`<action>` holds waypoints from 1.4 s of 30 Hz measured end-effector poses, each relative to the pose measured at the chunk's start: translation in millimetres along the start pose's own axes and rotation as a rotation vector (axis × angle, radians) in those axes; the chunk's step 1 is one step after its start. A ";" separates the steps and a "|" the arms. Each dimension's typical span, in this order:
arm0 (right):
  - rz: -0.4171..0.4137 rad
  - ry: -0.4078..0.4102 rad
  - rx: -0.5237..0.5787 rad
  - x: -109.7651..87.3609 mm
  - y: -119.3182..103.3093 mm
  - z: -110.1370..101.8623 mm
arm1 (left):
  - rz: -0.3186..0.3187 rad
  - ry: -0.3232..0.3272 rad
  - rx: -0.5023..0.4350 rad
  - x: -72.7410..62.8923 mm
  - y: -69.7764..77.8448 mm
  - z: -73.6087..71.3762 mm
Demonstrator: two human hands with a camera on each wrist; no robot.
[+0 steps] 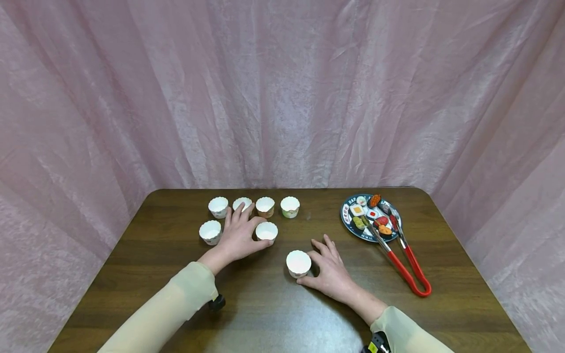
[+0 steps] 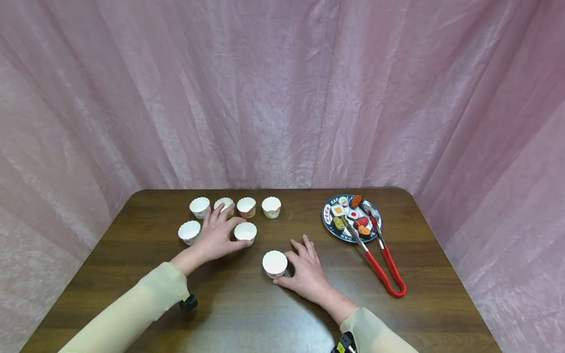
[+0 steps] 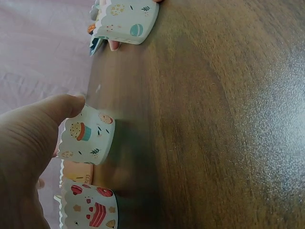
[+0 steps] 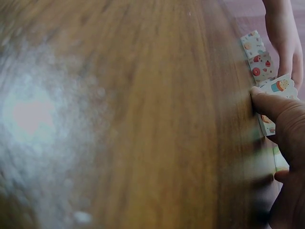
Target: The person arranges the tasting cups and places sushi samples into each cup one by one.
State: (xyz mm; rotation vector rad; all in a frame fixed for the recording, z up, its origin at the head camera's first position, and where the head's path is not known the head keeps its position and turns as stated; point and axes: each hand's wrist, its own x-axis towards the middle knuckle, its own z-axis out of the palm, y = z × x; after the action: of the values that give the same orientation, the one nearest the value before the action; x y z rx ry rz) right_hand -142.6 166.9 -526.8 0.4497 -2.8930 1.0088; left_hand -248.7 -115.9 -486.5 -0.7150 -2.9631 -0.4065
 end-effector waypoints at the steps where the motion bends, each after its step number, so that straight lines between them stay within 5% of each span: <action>1: -0.001 0.000 0.000 0.1 0.0 -0.1 | 0.000 0.003 -0.002 0.2 -0.3 0.6; 14: 0.000 -0.002 -0.001 0.6 0.1 -0.2 | -0.023 -0.012 -0.037 -1.7 1.2 -1.2; 24: -0.039 0.006 -0.037 0.9 1.2 1.0 | 0.004 0.079 -0.101 -10.6 1.1 -19.5; 34: -0.074 -0.002 -0.063 0.5 1.6 -2.5 | 0.077 0.135 -0.188 -37.5 10.5 -37.5; 42: -0.055 0.000 -0.047 1.8 1.7 -5.0 | 0.156 0.172 -0.184 -66.3 21.6 -34.1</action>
State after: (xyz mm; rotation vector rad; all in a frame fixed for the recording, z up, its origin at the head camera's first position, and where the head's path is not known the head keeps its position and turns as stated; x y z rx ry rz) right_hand -145.0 170.7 -523.7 0.5238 -2.8804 0.9314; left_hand -179.8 -135.7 -456.8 -0.8742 -2.7110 -0.6971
